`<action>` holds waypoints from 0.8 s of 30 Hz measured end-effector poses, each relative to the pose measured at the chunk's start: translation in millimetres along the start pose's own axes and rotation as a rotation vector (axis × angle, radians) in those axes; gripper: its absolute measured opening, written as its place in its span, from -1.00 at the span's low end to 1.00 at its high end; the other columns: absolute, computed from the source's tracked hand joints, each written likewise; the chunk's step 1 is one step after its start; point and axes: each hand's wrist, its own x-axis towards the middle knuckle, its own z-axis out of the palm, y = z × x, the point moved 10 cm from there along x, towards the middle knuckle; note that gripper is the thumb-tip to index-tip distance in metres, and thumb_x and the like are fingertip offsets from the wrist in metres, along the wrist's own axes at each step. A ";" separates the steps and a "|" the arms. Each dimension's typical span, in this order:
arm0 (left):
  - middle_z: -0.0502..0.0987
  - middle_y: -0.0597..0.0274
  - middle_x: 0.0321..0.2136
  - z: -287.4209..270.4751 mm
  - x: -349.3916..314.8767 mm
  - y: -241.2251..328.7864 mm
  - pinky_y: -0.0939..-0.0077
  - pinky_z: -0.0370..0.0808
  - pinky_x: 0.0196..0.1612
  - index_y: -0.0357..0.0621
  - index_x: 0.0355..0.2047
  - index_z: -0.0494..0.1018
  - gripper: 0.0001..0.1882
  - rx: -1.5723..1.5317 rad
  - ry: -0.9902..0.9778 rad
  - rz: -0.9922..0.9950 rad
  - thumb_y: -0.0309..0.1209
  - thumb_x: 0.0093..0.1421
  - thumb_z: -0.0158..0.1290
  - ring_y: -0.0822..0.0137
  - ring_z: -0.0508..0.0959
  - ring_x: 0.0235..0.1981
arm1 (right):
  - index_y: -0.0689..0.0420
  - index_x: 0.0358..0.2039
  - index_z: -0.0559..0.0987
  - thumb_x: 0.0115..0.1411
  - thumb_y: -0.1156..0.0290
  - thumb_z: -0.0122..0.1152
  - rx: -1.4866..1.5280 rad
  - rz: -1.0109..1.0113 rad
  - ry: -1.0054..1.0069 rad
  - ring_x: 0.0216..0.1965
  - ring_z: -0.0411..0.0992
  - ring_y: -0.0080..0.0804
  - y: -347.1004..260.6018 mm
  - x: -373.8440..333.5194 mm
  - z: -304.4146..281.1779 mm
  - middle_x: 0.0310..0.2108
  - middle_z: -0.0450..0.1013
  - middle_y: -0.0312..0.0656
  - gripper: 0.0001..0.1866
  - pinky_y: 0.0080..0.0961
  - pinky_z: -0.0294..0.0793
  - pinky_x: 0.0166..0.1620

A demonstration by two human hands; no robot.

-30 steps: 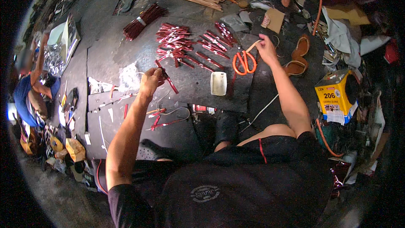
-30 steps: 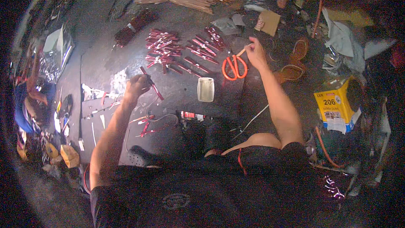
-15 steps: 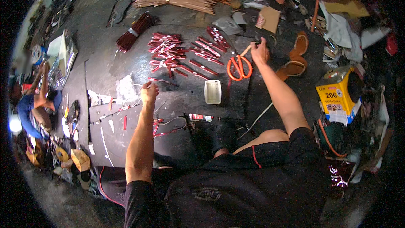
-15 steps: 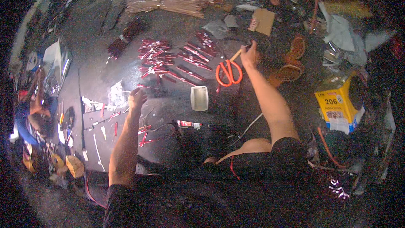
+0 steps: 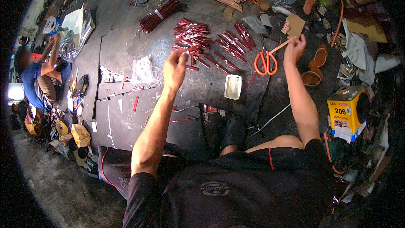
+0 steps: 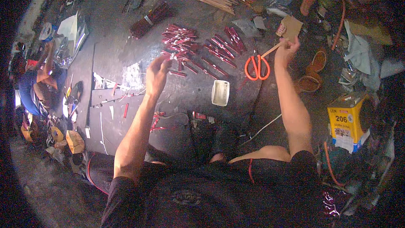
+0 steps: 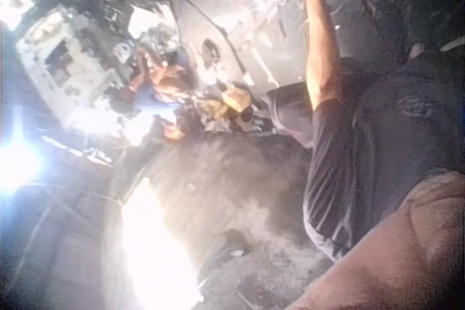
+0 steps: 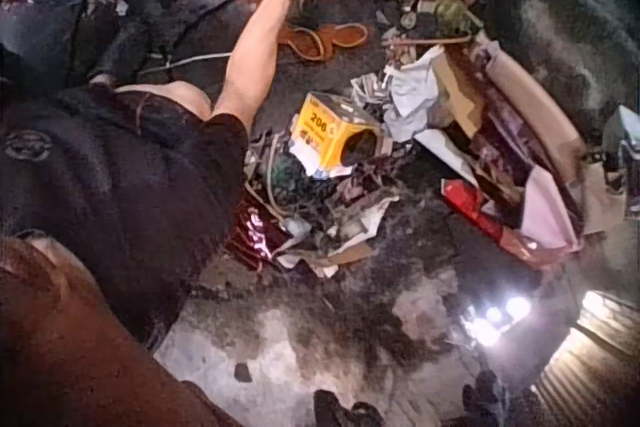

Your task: The person sits on the floor and repeatedly picks up red sticks, wraps them with a thin strip, and places them into a pile. They also handle a small white container and a wooden stick, applying a substance to the wooden stick.

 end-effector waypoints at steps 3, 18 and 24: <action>0.62 0.10 -0.19 34.5 0.1 66.0 0.47 0.48 -0.08 -0.24 -0.02 0.51 -0.71 0.058 -0.167 0.074 -0.36 0.33 -0.01 0.34 0.60 -0.16 | 0.34 0.25 0.11 0.30 0.46 0.14 0.239 -0.033 0.041 -0.14 0.51 -0.31 -67.7 19.3 -16.1 -0.24 0.51 -0.04 -0.39 -0.42 0.46 -0.04; 0.50 0.14 -0.43 69.7 -49.6 234.7 0.42 0.41 -0.26 -0.25 -0.11 0.47 -0.66 -0.141 -0.512 0.229 -0.19 0.37 -0.03 0.38 0.46 -0.36 | 0.26 0.34 -0.05 0.26 0.58 0.14 0.954 0.163 -0.578 -0.24 0.57 -0.31 -375.0 -81.4 53.9 -0.24 0.50 -0.13 -0.25 -0.33 0.64 -0.14; 0.42 0.40 -0.45 -26.1 -89.0 117.7 0.59 0.32 -0.38 -0.14 -0.13 0.52 -0.52 0.229 -0.639 -0.182 0.04 0.36 -0.06 0.52 0.37 -0.40 | 0.30 0.32 -0.10 0.19 0.53 0.24 0.882 0.495 -0.937 -0.11 0.55 -0.16 -280.2 -172.9 128.7 -0.17 0.52 0.08 -0.15 -0.24 0.60 0.01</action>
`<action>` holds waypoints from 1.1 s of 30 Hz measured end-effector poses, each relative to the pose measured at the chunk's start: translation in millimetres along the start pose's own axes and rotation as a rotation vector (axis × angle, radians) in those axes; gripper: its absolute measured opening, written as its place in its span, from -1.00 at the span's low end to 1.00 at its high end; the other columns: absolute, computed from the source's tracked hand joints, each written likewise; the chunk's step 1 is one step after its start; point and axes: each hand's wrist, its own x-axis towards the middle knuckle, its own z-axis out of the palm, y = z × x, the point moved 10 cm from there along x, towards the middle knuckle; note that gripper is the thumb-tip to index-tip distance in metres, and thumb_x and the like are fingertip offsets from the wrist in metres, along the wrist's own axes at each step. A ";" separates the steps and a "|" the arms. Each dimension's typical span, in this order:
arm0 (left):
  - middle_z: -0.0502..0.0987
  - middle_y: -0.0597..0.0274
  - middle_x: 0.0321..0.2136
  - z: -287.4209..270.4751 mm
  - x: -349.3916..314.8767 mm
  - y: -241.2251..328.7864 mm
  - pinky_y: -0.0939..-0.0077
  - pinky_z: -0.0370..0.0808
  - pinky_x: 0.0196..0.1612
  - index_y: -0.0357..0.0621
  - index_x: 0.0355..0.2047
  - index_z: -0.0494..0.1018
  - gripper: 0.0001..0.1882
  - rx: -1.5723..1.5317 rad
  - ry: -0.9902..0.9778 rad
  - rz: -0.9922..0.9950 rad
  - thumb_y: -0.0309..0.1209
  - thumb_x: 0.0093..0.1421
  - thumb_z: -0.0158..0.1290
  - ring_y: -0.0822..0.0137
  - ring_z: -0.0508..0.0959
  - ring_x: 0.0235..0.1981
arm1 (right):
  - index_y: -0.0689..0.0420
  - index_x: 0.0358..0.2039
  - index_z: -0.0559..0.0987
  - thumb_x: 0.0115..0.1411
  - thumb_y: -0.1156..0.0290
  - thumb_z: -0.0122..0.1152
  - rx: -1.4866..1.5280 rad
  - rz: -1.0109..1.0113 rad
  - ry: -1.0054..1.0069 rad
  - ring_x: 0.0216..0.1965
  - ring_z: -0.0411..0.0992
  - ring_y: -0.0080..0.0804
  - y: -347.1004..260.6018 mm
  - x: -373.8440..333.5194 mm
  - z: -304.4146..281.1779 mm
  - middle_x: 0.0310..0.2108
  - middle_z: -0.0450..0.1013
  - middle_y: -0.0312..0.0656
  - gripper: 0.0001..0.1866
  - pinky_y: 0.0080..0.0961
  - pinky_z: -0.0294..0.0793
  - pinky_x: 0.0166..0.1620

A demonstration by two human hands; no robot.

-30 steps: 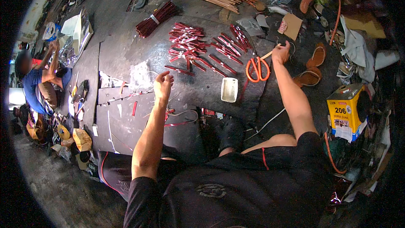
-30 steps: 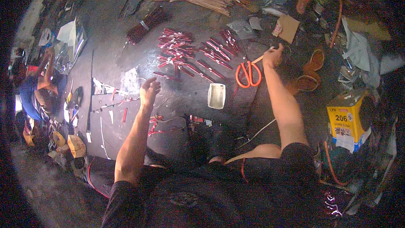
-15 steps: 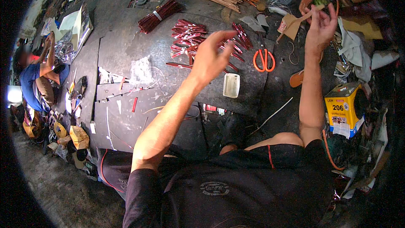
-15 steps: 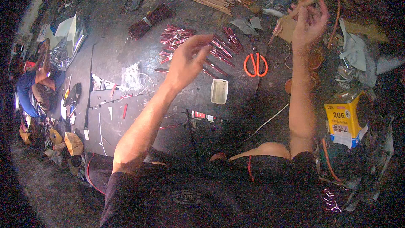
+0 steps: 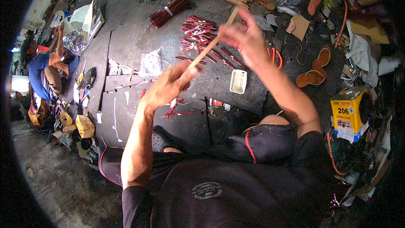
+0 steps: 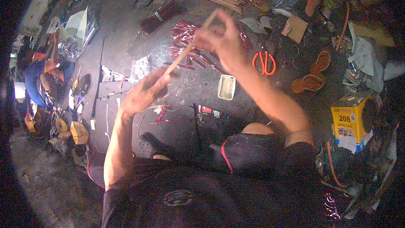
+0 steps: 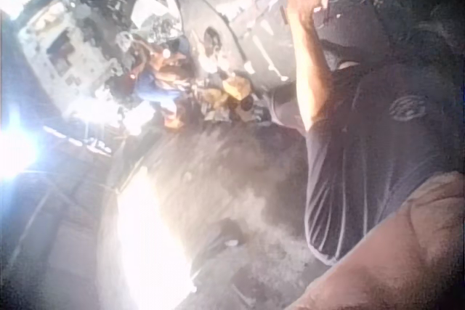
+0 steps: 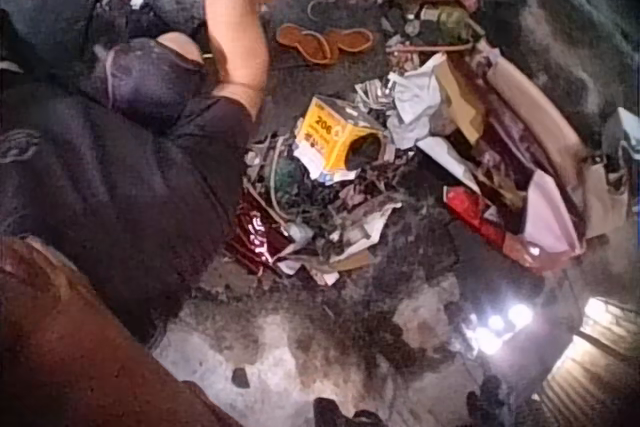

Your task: The person sits on the floor and repeatedly picks up red sticks, wraps them with a thin strip, and places them into a pile. They also handle a small white container and a wooden stick, applying a substance to the wooden stick.

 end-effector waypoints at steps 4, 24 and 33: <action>0.54 0.23 -0.42 28.6 -10.8 -107.7 0.53 0.41 -0.33 -0.13 -0.09 0.54 -0.50 -0.187 -0.074 -0.210 0.06 0.33 -0.02 0.42 0.48 -0.36 | 0.20 0.37 -0.16 0.18 0.56 0.27 -0.003 0.104 0.101 -0.15 0.55 -0.19 93.1 -22.5 -37.4 -0.19 0.50 0.01 -0.07 -0.21 0.63 -0.03; 0.49 0.22 -0.48 94.8 46.5 -177.2 0.45 0.45 -0.34 -0.15 -0.16 0.55 -0.66 -0.188 0.149 -0.135 -0.17 0.34 -0.08 0.39 0.50 -0.42 | 0.06 0.42 -0.08 -0.26 -0.08 0.57 -1.588 0.065 0.375 0.13 0.21 0.05 142.7 -154.0 -105.9 0.10 0.20 0.06 0.35 0.07 0.26 0.09; 0.54 0.24 -0.56 107.5 54.3 -192.5 0.45 0.45 -0.34 -0.20 -0.22 0.58 -0.67 -0.113 0.234 -0.073 -0.18 0.32 0.01 0.43 0.50 -0.48 | 0.03 0.42 -0.09 -0.19 0.49 0.49 -1.301 -0.219 0.490 -0.04 0.40 0.16 137.8 -114.9 -144.8 -0.05 0.36 0.15 0.22 -0.08 0.43 0.03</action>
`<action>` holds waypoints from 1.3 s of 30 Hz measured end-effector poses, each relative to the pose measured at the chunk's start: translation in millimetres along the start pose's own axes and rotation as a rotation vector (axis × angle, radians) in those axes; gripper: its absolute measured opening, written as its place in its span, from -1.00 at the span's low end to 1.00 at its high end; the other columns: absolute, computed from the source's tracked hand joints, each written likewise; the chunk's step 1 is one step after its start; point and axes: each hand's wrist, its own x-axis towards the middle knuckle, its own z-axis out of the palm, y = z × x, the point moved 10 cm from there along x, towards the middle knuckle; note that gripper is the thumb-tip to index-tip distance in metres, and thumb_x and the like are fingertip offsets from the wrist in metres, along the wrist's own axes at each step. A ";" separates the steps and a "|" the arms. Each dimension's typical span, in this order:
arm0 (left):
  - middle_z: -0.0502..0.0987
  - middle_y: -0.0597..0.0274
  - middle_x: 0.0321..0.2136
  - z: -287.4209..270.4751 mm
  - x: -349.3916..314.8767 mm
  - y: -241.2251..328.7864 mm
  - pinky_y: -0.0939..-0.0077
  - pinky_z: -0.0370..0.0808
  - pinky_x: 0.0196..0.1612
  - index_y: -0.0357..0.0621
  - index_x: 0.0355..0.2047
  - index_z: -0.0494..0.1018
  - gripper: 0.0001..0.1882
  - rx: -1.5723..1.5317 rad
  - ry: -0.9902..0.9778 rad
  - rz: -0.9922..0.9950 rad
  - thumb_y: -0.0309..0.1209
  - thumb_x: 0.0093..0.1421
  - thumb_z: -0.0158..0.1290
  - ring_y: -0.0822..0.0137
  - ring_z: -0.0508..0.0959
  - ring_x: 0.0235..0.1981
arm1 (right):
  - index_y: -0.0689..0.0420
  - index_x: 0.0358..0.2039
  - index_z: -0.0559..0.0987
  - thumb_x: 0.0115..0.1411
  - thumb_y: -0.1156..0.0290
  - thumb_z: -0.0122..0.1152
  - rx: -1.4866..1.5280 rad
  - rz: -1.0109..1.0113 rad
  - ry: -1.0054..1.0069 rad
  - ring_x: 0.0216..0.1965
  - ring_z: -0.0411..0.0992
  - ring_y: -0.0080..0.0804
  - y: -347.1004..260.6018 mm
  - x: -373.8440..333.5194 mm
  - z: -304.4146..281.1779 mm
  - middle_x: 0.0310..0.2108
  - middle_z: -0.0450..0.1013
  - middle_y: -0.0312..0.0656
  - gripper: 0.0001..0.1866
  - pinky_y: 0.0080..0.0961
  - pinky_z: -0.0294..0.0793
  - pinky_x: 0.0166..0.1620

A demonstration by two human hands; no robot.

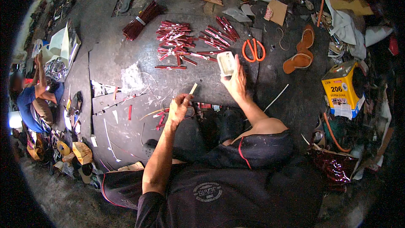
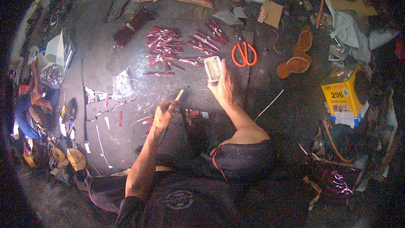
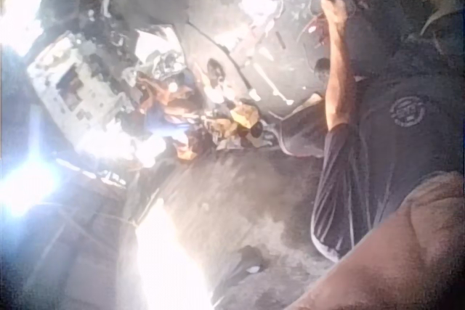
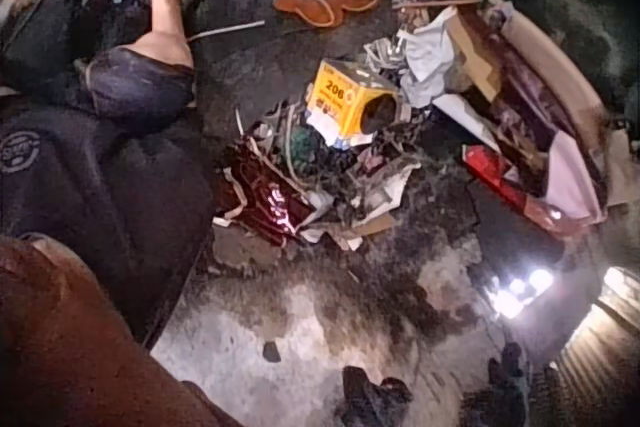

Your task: The person sits on the floor and repeatedly picks up red sticks, wraps them with a thin strip, and places them into a pile. They also handle a small white container and a wooden stick, applying a substance to the wooden stick.

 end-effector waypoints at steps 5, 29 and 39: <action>0.53 0.30 -0.55 13.7 7.5 26.8 0.51 0.44 -0.35 -0.23 -0.20 0.55 -0.74 -0.078 -0.059 -0.001 -0.26 0.30 0.06 0.49 0.48 -0.47 | 0.13 0.40 -0.07 -0.14 0.49 0.45 -0.057 -0.060 -0.001 0.06 0.34 0.18 24.7 60.4 -10.3 0.05 0.32 0.24 0.15 -0.08 0.33 0.15; 0.62 0.28 -0.50 -21.0 34.6 0.5 0.40 0.47 -0.26 -0.05 -0.18 0.60 -0.63 0.256 -0.286 0.075 -0.07 0.32 -0.02 0.39 0.57 -0.39 | 0.20 0.08 0.44 0.20 0.57 0.22 0.241 -0.074 -0.250 -0.43 0.55 -0.32 -18.3 15.3 -4.2 -0.45 0.53 -0.04 -0.58 -0.43 0.54 -0.31; 0.63 0.11 -0.50 -21.8 44.8 -28.1 0.38 0.51 -0.35 -0.17 -0.20 0.52 -0.77 0.213 -0.039 0.072 -0.27 0.28 0.08 0.28 0.63 -0.46 | 0.06 -0.06 0.56 0.05 0.19 0.40 -0.102 -0.208 0.103 -0.15 0.35 -0.06 -23.6 27.7 -47.4 -0.24 0.39 -0.10 -0.55 -0.15 0.35 -0.04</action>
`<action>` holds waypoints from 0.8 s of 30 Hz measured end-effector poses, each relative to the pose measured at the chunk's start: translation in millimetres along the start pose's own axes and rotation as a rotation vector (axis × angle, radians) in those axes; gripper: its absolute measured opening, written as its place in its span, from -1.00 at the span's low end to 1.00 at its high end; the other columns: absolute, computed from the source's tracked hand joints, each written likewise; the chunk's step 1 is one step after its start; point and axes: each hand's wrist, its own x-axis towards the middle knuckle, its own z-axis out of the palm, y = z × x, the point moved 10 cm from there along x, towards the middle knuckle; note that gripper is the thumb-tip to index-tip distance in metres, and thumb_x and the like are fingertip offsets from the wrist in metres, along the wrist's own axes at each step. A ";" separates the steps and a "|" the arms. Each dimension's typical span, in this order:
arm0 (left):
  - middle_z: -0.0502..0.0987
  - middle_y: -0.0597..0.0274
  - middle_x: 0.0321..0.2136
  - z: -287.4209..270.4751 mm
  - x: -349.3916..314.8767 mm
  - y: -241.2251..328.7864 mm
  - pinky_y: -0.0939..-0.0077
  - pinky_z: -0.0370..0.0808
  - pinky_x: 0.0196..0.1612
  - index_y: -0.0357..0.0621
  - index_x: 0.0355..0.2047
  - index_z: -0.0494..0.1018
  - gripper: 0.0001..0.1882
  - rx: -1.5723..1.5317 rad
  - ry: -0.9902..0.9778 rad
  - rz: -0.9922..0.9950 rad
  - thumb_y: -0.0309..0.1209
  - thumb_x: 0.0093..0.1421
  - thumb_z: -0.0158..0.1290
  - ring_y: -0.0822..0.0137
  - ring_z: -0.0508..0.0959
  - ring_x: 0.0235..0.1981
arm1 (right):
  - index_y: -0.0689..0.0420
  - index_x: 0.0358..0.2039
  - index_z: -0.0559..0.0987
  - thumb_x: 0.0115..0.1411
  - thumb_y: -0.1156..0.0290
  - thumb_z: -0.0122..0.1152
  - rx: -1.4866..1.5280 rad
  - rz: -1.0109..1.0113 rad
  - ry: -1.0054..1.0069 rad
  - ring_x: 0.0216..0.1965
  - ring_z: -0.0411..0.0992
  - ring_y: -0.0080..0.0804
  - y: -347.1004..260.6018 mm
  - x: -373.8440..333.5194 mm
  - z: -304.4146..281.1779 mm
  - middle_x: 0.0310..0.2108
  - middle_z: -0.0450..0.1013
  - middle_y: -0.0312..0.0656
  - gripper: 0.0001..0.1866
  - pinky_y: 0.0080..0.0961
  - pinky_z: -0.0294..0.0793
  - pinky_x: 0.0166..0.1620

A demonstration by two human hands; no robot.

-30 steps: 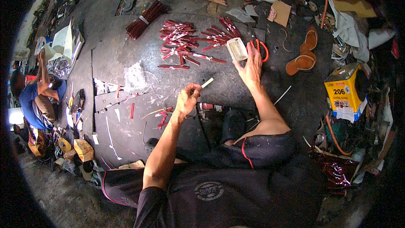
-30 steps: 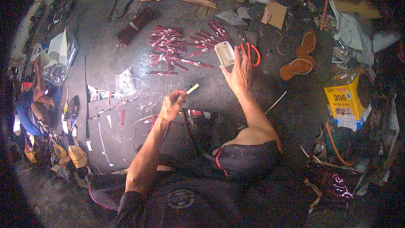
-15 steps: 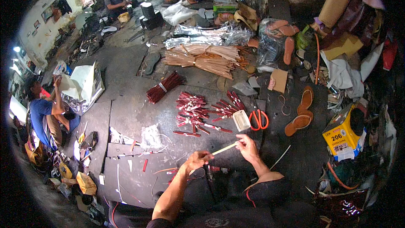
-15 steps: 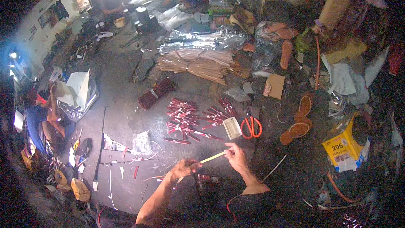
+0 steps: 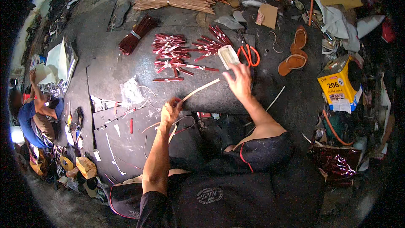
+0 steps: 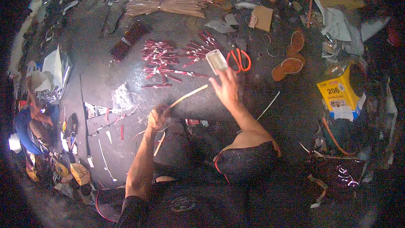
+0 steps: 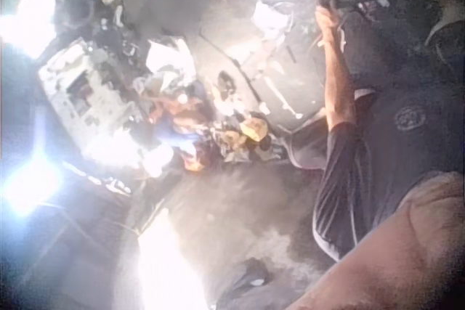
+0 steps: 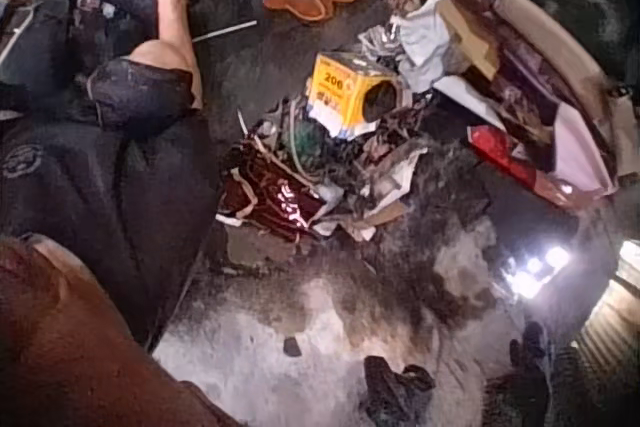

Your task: The person sits on the floor and repeatedly picks up red sticks, wraps them with a thin strip, and places them into a pile. They also handle a small white container and a wooden stick, applying a substance to the wooden stick.

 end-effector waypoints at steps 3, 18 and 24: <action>0.64 0.10 -0.46 1.3 -2.0 6.7 0.38 0.52 -0.33 -0.17 -0.19 0.51 -0.79 -0.016 0.017 0.053 -0.31 0.26 0.10 0.26 0.64 -0.43 | -0.04 -0.03 0.59 0.00 -0.07 0.38 -0.116 0.109 -0.142 0.09 0.23 0.01 28.1 12.6 -6.5 0.00 0.34 -0.02 -0.43 -0.03 0.18 0.17; 0.65 0.05 -0.39 4.1 3.3 -10.2 0.37 0.52 -0.20 -0.24 -0.22 0.57 -0.69 -0.028 -0.007 -0.060 -0.22 0.23 0.11 0.24 0.65 -0.31 | -0.07 0.00 0.64 0.02 -0.47 0.06 -0.389 -0.144 -0.441 0.42 -0.22 0.18 38.5 50.5 44.4 0.40 -0.08 0.15 -0.20 0.17 -0.41 0.39; 0.65 0.02 -0.38 3.1 4.8 -9.6 0.36 0.52 -0.19 -0.24 -0.24 0.58 -0.70 0.017 0.025 -0.031 -0.22 0.22 0.10 0.18 0.66 -0.30 | 0.14 -0.49 0.63 0.04 -0.28 0.24 -0.224 -0.164 -0.354 0.41 -0.15 0.15 25.5 54.4 26.0 0.35 0.04 0.14 -0.38 0.09 -0.29 0.40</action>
